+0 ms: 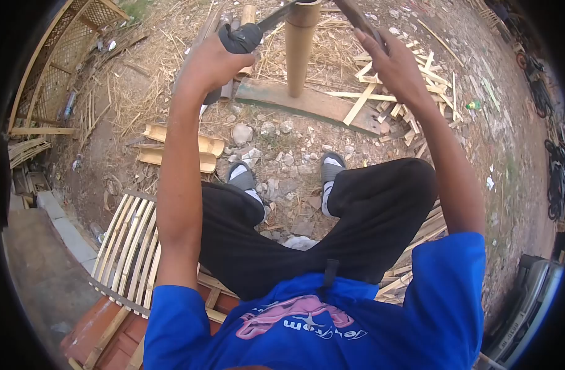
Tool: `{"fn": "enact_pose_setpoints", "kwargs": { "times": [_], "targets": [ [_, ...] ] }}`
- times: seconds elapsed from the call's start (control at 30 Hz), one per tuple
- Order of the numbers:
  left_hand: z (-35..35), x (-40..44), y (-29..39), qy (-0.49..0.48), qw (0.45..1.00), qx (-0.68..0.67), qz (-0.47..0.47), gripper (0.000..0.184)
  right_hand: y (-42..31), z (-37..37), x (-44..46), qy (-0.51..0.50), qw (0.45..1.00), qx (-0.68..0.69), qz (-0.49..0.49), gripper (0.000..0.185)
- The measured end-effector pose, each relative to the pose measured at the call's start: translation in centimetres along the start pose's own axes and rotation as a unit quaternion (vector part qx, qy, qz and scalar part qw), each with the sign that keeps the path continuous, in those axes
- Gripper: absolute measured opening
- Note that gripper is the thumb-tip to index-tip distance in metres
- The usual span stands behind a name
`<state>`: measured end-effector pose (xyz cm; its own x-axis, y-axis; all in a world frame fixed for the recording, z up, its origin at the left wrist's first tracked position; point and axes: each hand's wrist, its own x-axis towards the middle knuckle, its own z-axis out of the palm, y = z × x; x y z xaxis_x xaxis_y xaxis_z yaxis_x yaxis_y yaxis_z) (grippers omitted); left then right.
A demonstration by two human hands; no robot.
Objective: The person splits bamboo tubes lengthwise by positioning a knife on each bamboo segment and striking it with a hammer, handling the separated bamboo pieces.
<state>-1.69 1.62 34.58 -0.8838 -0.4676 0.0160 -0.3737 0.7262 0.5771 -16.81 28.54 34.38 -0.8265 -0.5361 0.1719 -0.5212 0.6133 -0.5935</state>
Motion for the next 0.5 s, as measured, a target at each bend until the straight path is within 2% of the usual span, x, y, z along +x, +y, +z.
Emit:
{"fn": "enact_pose_setpoints", "kwargs": {
  "times": [0.07,0.13,0.17,0.2,0.23,0.27,0.37,0.5],
  "targets": [
    [0.3,1.9,-1.0,-0.007,1.0,-0.008,0.012,0.044,-1.1,-2.6,0.6,0.019,1.0,-0.013,-0.018,0.061],
    [-0.2,3.6,-1.4,-0.022,1.0,-0.014,0.017,0.041,-0.3,-6.0,2.4,0.035,0.996,0.059,-0.059,0.053],
    [-0.4,4.6,-1.4,-0.03,0.999,-0.016,0.02,0.04,-2.4,-8.2,2.5,0.03,0.991,0.093,-0.088,0.052],
    [-0.6,5.8,-1.2,-0.04,0.999,-0.002,0.033,0.035,-8.2,-8.1,1.2,0.154,0.982,0.071,-0.087,0.039],
    [-0.8,6.7,-1.1,-0.038,0.999,0.003,0.028,0.034,-10.5,-9.2,0.7,0.205,0.974,0.015,-0.095,0.039],
    [-0.9,7.5,-1.0,-0.037,0.999,0.008,0.024,0.034,-10.5,-10.1,1.6,0.229,0.962,0.051,-0.14,0.041],
    [-1.7,8.8,-0.1,-0.05,0.998,0.02,0.02,0.031,-11.1,-12.9,2.9,0.214,0.96,0.032,-0.178,0.042],
    [-2.3,11.1,0.2,-0.07,0.997,0.034,0.024,0.029,-10.4,-12.0,4.2,0.231,0.969,0.006,-0.083,0.038]
  ]
}}
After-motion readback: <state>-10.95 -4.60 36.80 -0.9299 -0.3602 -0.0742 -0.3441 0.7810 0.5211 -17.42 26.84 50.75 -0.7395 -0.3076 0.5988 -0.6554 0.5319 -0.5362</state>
